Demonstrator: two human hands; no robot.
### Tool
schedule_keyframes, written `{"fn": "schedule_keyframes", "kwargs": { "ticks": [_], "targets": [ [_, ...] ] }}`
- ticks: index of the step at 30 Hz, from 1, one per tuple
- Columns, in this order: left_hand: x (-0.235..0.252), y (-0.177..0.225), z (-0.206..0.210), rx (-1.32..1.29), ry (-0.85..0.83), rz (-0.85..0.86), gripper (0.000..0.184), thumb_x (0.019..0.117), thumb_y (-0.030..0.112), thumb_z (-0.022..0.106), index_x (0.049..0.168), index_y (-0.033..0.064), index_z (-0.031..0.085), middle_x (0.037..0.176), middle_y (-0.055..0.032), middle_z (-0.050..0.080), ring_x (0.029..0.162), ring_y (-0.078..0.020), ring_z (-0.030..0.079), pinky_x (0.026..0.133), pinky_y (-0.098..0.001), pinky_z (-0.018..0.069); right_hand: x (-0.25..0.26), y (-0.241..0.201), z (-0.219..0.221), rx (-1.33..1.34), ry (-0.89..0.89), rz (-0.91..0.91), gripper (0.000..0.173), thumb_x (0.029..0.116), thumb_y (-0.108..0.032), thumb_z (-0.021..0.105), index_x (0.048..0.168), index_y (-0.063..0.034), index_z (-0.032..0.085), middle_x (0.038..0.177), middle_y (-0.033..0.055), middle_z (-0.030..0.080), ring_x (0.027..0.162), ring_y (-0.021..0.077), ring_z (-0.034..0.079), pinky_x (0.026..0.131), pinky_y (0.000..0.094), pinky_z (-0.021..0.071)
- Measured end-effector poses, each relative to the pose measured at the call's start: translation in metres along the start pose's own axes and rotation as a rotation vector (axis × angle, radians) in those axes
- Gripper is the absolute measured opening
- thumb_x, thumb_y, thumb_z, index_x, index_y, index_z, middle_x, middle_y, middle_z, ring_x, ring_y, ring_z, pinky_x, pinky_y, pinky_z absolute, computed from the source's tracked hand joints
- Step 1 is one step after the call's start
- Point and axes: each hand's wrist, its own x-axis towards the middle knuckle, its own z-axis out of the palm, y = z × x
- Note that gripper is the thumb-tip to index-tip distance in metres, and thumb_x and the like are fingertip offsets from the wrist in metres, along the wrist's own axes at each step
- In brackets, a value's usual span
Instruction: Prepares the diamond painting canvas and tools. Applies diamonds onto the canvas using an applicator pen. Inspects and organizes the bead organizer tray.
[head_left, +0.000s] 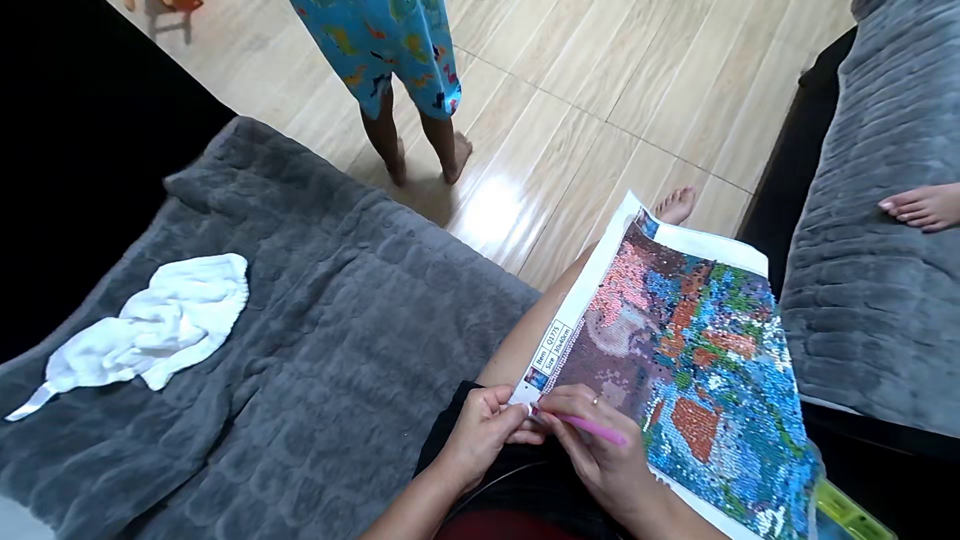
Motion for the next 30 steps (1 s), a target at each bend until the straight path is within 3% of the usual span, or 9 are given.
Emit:
{"fn": "schedule_keyframes", "kwargs": {
  "ticks": [3, 6, 9, 13, 16, 24, 30],
  "targets": [
    [0.000, 0.000, -0.001, 0.010, -0.008, 0.002, 0.020, 0.0986, -0.006, 0.046, 0.098, 0.0011, 0.065, 0.084, 0.0005, 0.075, 0.076, -0.0095, 0.075, 0.076, -0.0279, 0.0642, -0.001, 0.001, 0.002, 0.071, 0.005, 0.061, 0.017, 0.1019, -0.016, 0.060, 0.097, -0.0012, 0.068, 0.095, 0.0100, 0.071, 0.093, 0.0064, 0.069, 0.087, 0.0140, 0.0536],
    [0.000, -0.001, -0.001, 0.016, -0.019, 0.006, 0.020, 0.0985, -0.006, 0.047, 0.099, 0.0012, 0.066, 0.084, 0.0008, 0.075, 0.076, -0.0091, 0.075, 0.077, -0.0275, 0.0643, -0.002, 0.004, 0.004, 0.277, 0.037, 0.218, 0.019, 0.0997, -0.015, 0.063, 0.097, 0.0020, 0.071, 0.093, 0.0062, 0.073, 0.082, 0.0020, 0.069, 0.075, 0.0170, 0.0591],
    [-0.001, 0.000, -0.001, 0.008, -0.022, -0.001, 0.019, 0.0982, -0.006, 0.048, 0.100, 0.0000, 0.066, 0.086, 0.0001, 0.075, 0.078, -0.0094, 0.075, 0.078, -0.0274, 0.0641, 0.002, 0.001, 0.002, 0.456, 0.059, 0.405, 0.014, 0.0969, -0.007, 0.062, 0.097, 0.0027, 0.071, 0.089, 0.0015, 0.074, 0.074, 0.0044, 0.071, 0.069, 0.0220, 0.0620],
    [0.000, -0.001, -0.002, 0.012, -0.032, -0.003, 0.019, 0.0976, -0.007, 0.050, 0.105, -0.0009, 0.067, 0.090, -0.0008, 0.076, 0.079, -0.0101, 0.075, 0.079, -0.0277, 0.0641, 0.015, -0.006, -0.009, 0.697, 0.120, 0.662, 0.012, 0.0978, 0.000, 0.056, 0.098, -0.0014, 0.068, 0.082, 0.0025, 0.075, 0.071, 0.0108, 0.073, 0.070, 0.0267, 0.0633],
    [0.000, -0.002, -0.003, 0.021, -0.034, -0.010, 0.020, 0.0977, -0.007, 0.049, 0.106, -0.0008, 0.066, 0.090, -0.0014, 0.077, 0.080, -0.0112, 0.076, 0.079, -0.0281, 0.0644, 0.023, -0.007, -0.017, 0.790, 0.183, 0.742, 0.016, 0.0988, 0.002, 0.053, 0.097, -0.0024, 0.069, 0.081, 0.0045, 0.076, 0.071, 0.0121, 0.074, 0.071, 0.0263, 0.0630],
    [-0.009, -0.002, -0.014, -0.006, -0.039, -0.058, 0.024, 0.0961, -0.008, 0.048, 0.104, 0.0019, 0.068, 0.089, -0.0039, 0.078, 0.078, -0.0134, 0.077, 0.076, -0.0280, 0.0647, 0.046, 0.011, -0.044, 0.629, 0.386, 0.674, 0.019, 0.0982, 0.001, 0.054, 0.097, -0.0073, 0.071, 0.082, 0.0039, 0.076, 0.069, 0.0121, 0.073, 0.069, 0.0258, 0.0630],
    [-0.007, 0.001, -0.012, 0.008, -0.028, -0.090, 0.021, 0.0975, -0.006, 0.049, 0.102, 0.0022, 0.068, 0.087, -0.0046, 0.078, 0.076, -0.0140, 0.077, 0.074, -0.0279, 0.0647, 0.053, 0.024, -0.040, 0.400, 0.373, 0.539, 0.013, 0.0964, 0.000, 0.058, 0.101, -0.0058, 0.070, 0.087, -0.0030, 0.074, 0.073, 0.0068, 0.073, 0.070, 0.0233, 0.0636]
  ]
}}
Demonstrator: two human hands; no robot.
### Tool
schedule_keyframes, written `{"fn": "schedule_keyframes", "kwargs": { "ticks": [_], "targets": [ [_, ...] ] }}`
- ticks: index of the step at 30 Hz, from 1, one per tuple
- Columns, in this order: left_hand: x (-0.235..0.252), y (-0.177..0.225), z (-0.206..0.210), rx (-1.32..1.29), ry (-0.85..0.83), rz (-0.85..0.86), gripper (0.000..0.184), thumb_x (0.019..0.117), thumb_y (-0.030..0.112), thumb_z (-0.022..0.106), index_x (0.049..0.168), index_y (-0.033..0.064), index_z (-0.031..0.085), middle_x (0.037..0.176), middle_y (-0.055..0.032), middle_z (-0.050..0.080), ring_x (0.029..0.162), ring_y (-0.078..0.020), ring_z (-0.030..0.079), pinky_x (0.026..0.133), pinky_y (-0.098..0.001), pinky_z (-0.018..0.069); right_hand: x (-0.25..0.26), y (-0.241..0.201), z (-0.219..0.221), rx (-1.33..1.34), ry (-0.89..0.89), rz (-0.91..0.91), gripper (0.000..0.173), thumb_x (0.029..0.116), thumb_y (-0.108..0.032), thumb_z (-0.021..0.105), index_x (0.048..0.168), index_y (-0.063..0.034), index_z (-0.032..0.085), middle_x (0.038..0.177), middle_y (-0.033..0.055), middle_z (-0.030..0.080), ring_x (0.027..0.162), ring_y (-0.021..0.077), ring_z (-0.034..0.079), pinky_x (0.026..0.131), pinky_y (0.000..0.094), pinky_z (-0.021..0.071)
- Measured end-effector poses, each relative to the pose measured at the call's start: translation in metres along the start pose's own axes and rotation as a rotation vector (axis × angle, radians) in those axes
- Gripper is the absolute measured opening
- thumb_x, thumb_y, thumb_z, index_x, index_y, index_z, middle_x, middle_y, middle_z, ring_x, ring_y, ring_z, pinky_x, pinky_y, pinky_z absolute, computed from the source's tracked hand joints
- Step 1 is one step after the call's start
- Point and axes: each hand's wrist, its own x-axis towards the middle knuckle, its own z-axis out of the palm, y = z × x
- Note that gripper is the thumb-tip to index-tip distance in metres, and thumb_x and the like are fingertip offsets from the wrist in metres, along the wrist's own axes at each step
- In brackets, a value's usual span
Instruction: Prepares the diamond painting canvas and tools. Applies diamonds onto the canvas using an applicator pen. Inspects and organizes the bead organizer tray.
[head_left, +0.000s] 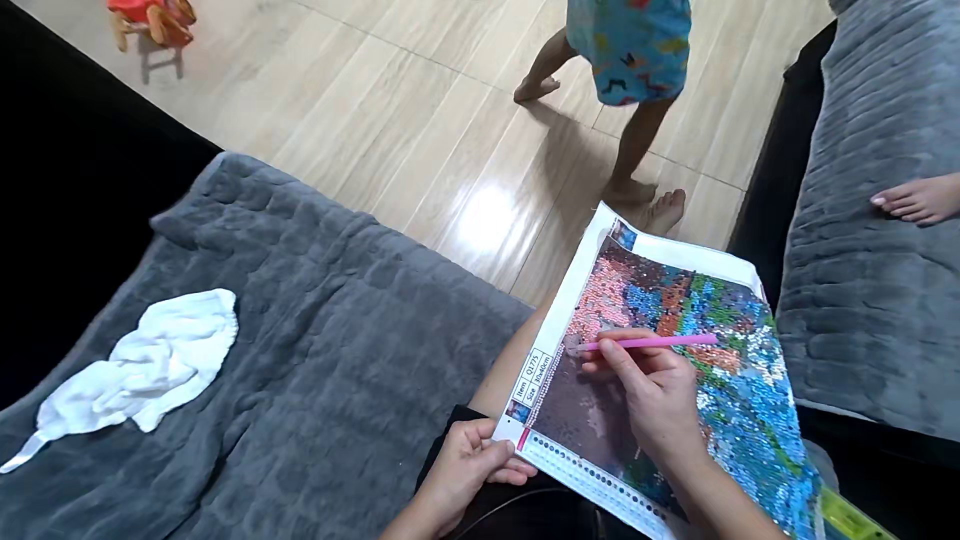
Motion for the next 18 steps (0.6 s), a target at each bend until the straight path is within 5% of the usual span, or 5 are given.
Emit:
{"fn": "schedule_keyframes", "kwargs": {
  "ticks": [18],
  "targets": [
    [0.0012, -0.0007, 0.0014, -0.005, 0.002, 0.003, 0.023, 0.1005, -0.003, 0.045, 0.100, 0.0030, 0.067, 0.087, -0.0055, 0.078, 0.076, -0.0143, 0.077, 0.072, -0.0280, 0.0648, 0.0037, 0.0106, 0.0040, -0.114, -0.016, -0.125, 0.011, 0.0951, 0.001, 0.061, 0.102, -0.0012, 0.069, 0.087, -0.0038, 0.073, 0.073, 0.0030, 0.071, 0.070, 0.0202, 0.0624]
  ]
}}
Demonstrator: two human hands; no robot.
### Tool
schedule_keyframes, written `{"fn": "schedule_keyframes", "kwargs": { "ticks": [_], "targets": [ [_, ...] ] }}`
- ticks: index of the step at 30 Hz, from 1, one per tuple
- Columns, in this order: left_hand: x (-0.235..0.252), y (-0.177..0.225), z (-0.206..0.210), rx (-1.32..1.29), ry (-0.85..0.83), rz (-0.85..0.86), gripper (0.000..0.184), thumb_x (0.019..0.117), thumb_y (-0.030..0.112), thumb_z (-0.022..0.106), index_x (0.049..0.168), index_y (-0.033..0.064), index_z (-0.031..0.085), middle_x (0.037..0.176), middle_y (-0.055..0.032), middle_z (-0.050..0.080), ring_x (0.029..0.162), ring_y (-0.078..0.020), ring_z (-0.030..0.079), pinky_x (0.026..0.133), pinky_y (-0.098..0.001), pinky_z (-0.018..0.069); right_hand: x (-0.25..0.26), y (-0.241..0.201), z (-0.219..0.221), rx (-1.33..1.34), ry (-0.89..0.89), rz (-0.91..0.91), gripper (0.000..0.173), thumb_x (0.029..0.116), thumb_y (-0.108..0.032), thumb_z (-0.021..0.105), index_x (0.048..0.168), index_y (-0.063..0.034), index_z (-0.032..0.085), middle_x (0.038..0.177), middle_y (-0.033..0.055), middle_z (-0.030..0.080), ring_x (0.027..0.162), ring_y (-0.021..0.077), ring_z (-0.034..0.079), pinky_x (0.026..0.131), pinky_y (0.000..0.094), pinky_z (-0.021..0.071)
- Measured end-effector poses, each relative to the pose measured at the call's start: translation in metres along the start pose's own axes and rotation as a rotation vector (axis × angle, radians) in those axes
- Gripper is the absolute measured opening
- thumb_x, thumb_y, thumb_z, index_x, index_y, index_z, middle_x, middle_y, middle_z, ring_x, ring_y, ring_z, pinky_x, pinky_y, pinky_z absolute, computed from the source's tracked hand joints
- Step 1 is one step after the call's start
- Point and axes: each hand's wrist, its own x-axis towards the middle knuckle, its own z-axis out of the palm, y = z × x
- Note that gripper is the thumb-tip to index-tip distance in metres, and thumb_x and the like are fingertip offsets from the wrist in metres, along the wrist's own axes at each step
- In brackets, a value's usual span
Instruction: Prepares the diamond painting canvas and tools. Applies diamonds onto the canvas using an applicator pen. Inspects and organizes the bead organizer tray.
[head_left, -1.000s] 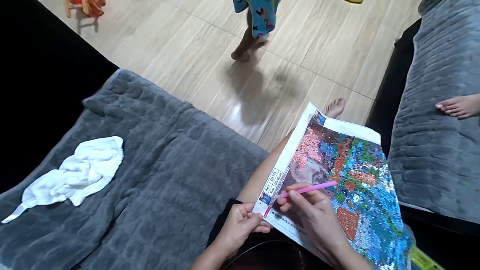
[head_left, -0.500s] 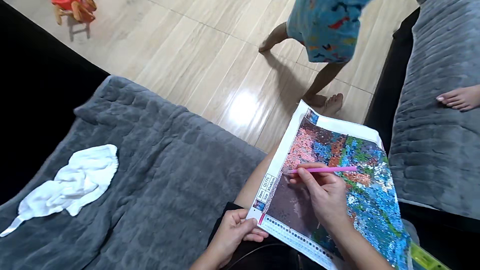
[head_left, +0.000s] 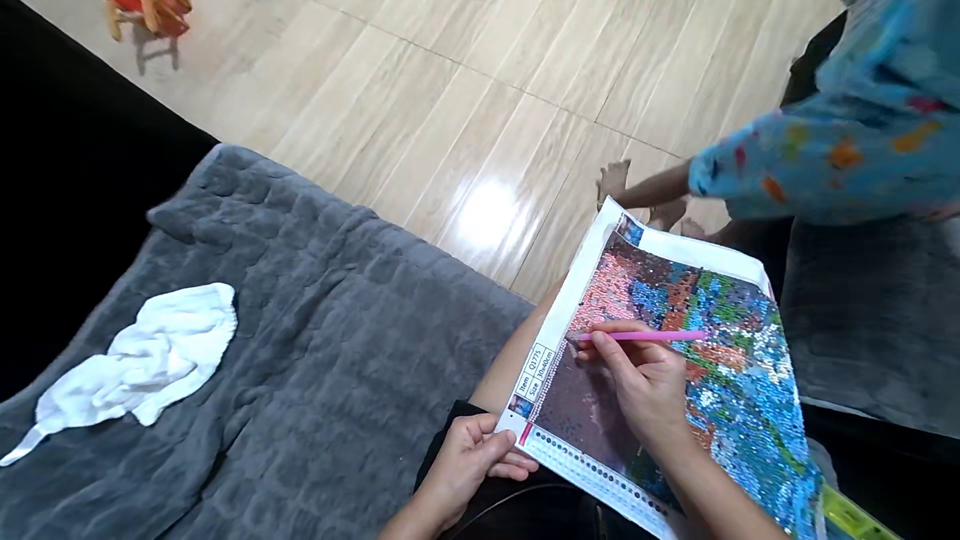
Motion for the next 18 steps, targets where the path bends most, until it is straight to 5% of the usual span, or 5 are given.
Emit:
{"fn": "schedule_keyframes", "kwargs": {
  "ticks": [7, 11, 15, 18],
  "targets": [
    [0.000, 0.000, 0.001, 0.006, -0.005, 0.002, 0.022, 0.1012, -0.003, 0.046, 0.102, 0.0020, 0.067, 0.087, -0.0052, 0.078, 0.076, -0.0141, 0.077, 0.073, -0.0280, 0.0647, 0.000, 0.000, -0.001, -0.003, 0.012, -0.007, 0.011, 0.0950, 0.000, 0.062, 0.103, -0.0010, 0.070, 0.089, -0.0036, 0.074, 0.074, 0.0036, 0.072, 0.070, 0.0209, 0.0627],
    [0.000, -0.001, -0.002, 0.001, -0.047, 0.012, 0.020, 0.1014, -0.002, 0.048, 0.104, 0.0028, 0.067, 0.090, -0.0043, 0.079, 0.080, -0.0139, 0.077, 0.076, -0.0283, 0.0646, -0.007, -0.008, -0.008, 0.045, 0.000, -0.029, 0.013, 0.0972, -0.004, 0.060, 0.105, -0.0087, 0.070, 0.093, -0.0052, 0.075, 0.078, 0.0070, 0.073, 0.074, 0.0248, 0.0646],
    [-0.001, -0.004, -0.007, -0.023, -0.079, 0.045, 0.020, 0.1006, -0.002, 0.049, 0.107, 0.0018, 0.067, 0.094, -0.0044, 0.079, 0.083, -0.0142, 0.077, 0.079, -0.0290, 0.0643, -0.029, -0.018, -0.005, 0.100, -0.086, 0.013, 0.011, 0.0988, -0.014, 0.063, 0.102, -0.0169, 0.073, 0.091, -0.0055, 0.075, 0.075, 0.0087, 0.073, 0.069, 0.0260, 0.0644],
    [0.000, -0.003, -0.006, -0.018, -0.080, 0.041, 0.020, 0.1001, -0.003, 0.048, 0.107, 0.0012, 0.067, 0.094, -0.0036, 0.078, 0.084, -0.0139, 0.077, 0.079, -0.0291, 0.0643, -0.052, -0.015, 0.002, 0.156, -0.214, 0.030, 0.011, 0.0997, -0.017, 0.064, 0.100, -0.0118, 0.073, 0.095, -0.0041, 0.074, 0.078, 0.0063, 0.072, 0.070, 0.0243, 0.0638]
  ]
}}
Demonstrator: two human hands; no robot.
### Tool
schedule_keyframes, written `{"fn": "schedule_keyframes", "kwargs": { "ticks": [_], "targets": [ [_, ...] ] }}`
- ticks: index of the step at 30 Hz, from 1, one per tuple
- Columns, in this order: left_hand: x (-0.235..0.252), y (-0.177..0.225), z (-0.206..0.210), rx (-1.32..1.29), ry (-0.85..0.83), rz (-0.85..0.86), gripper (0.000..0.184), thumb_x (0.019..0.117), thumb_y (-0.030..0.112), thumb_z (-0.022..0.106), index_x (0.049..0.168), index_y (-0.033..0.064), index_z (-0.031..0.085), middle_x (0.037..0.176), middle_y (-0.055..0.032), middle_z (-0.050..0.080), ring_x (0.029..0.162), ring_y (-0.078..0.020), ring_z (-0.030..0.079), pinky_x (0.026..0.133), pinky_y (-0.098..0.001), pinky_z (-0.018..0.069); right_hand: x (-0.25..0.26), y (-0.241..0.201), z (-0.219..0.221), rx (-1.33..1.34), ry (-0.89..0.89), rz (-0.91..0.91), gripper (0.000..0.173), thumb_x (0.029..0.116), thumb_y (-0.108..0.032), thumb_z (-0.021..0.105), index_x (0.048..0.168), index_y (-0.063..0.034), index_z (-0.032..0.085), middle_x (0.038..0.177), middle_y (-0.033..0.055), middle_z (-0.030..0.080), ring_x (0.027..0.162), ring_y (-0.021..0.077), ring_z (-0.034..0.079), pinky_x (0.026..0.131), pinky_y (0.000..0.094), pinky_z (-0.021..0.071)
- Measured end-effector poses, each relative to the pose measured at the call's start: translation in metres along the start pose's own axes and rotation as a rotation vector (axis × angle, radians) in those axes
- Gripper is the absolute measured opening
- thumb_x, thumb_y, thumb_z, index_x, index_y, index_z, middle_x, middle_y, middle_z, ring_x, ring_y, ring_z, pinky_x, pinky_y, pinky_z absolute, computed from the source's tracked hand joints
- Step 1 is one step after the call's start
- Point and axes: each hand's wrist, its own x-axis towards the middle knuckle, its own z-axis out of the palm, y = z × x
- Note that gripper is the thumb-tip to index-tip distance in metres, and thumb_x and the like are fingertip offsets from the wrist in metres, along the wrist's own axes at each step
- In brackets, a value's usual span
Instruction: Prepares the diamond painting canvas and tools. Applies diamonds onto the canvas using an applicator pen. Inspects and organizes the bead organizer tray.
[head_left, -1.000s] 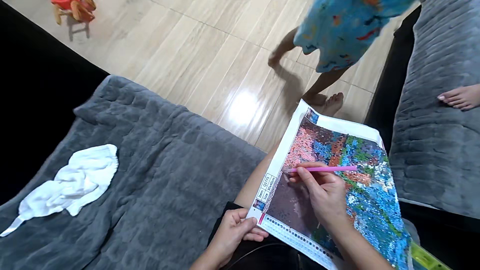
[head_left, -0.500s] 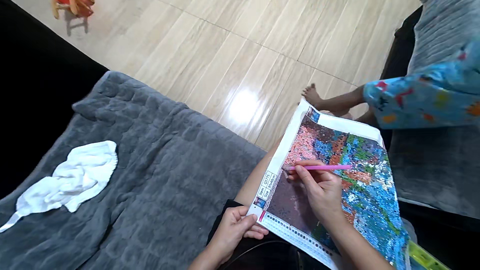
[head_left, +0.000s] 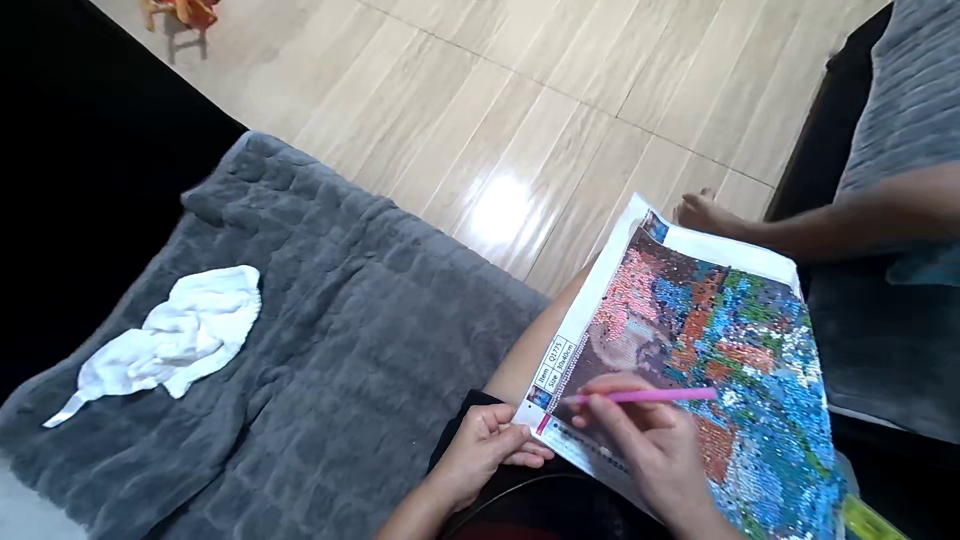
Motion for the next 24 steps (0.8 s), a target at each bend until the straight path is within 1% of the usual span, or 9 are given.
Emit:
{"fn": "schedule_keyframes", "kwargs": {
  "ticks": [3, 8, 14, 17, 20, 24],
  "targets": [
    [0.000, 0.000, 0.000, 0.001, 0.004, 0.006, 0.021, 0.0991, -0.004, 0.048, 0.106, 0.0017, 0.067, 0.093, -0.0029, 0.078, 0.083, -0.0133, 0.077, 0.079, -0.0287, 0.0642, -0.013, 0.010, 0.006, -0.032, -0.098, -0.033, 0.016, 0.1017, -0.019, 0.062, 0.100, -0.0063, 0.072, 0.096, -0.0020, 0.073, 0.078, 0.0016, 0.069, 0.070, 0.0199, 0.0612],
    [-0.001, -0.001, 0.002, 0.010, 0.012, 0.028, 0.022, 0.0986, -0.004, 0.047, 0.104, 0.0021, 0.067, 0.090, -0.0011, 0.078, 0.081, -0.0116, 0.076, 0.078, -0.0279, 0.0642, -0.017, 0.018, 0.012, -0.106, -0.139, -0.119, 0.019, 0.1024, -0.020, 0.061, 0.101, -0.0031, 0.071, 0.097, 0.0023, 0.072, 0.080, 0.0013, 0.069, 0.073, 0.0175, 0.0602],
    [-0.002, 0.001, 0.003, -0.002, 0.020, 0.031, 0.022, 0.0992, -0.004, 0.046, 0.102, 0.0033, 0.067, 0.089, 0.0005, 0.077, 0.080, -0.0099, 0.076, 0.078, -0.0271, 0.0639, -0.020, 0.020, 0.015, -0.124, -0.168, -0.158, 0.016, 0.1018, -0.019, 0.063, 0.102, -0.0040, 0.069, 0.099, 0.0028, 0.071, 0.088, 0.0011, 0.068, 0.079, 0.0162, 0.0589],
    [-0.003, 0.002, 0.004, -0.001, 0.026, 0.026, 0.022, 0.1001, -0.003, 0.047, 0.101, 0.0040, 0.067, 0.089, 0.0015, 0.077, 0.081, -0.0091, 0.076, 0.078, -0.0270, 0.0638, -0.019, 0.020, 0.015, -0.187, -0.183, -0.239, 0.014, 0.1018, -0.017, 0.062, 0.103, -0.0048, 0.068, 0.100, 0.0040, 0.071, 0.095, 0.0021, 0.068, 0.085, 0.0153, 0.0566],
    [-0.005, 0.003, 0.006, -0.004, 0.032, 0.034, 0.022, 0.1004, -0.003, 0.047, 0.102, 0.0038, 0.068, 0.090, 0.0016, 0.077, 0.081, -0.0088, 0.076, 0.079, -0.0271, 0.0637, -0.018, 0.018, 0.014, -0.263, -0.187, -0.339, 0.014, 0.1039, -0.019, 0.060, 0.104, -0.0056, 0.066, 0.101, 0.0045, 0.070, 0.101, 0.0038, 0.067, 0.091, 0.0154, 0.0542],
    [-0.006, 0.001, 0.005, -0.011, 0.022, 0.067, 0.022, 0.1005, -0.003, 0.047, 0.102, 0.0043, 0.068, 0.090, 0.0020, 0.077, 0.082, -0.0087, 0.076, 0.079, -0.0275, 0.0638, -0.020, 0.017, 0.012, -0.321, -0.202, -0.410, 0.016, 0.1055, -0.020, 0.058, 0.105, -0.0059, 0.064, 0.102, 0.0059, 0.068, 0.102, 0.0048, 0.067, 0.092, 0.0150, 0.0536]
  ]
}}
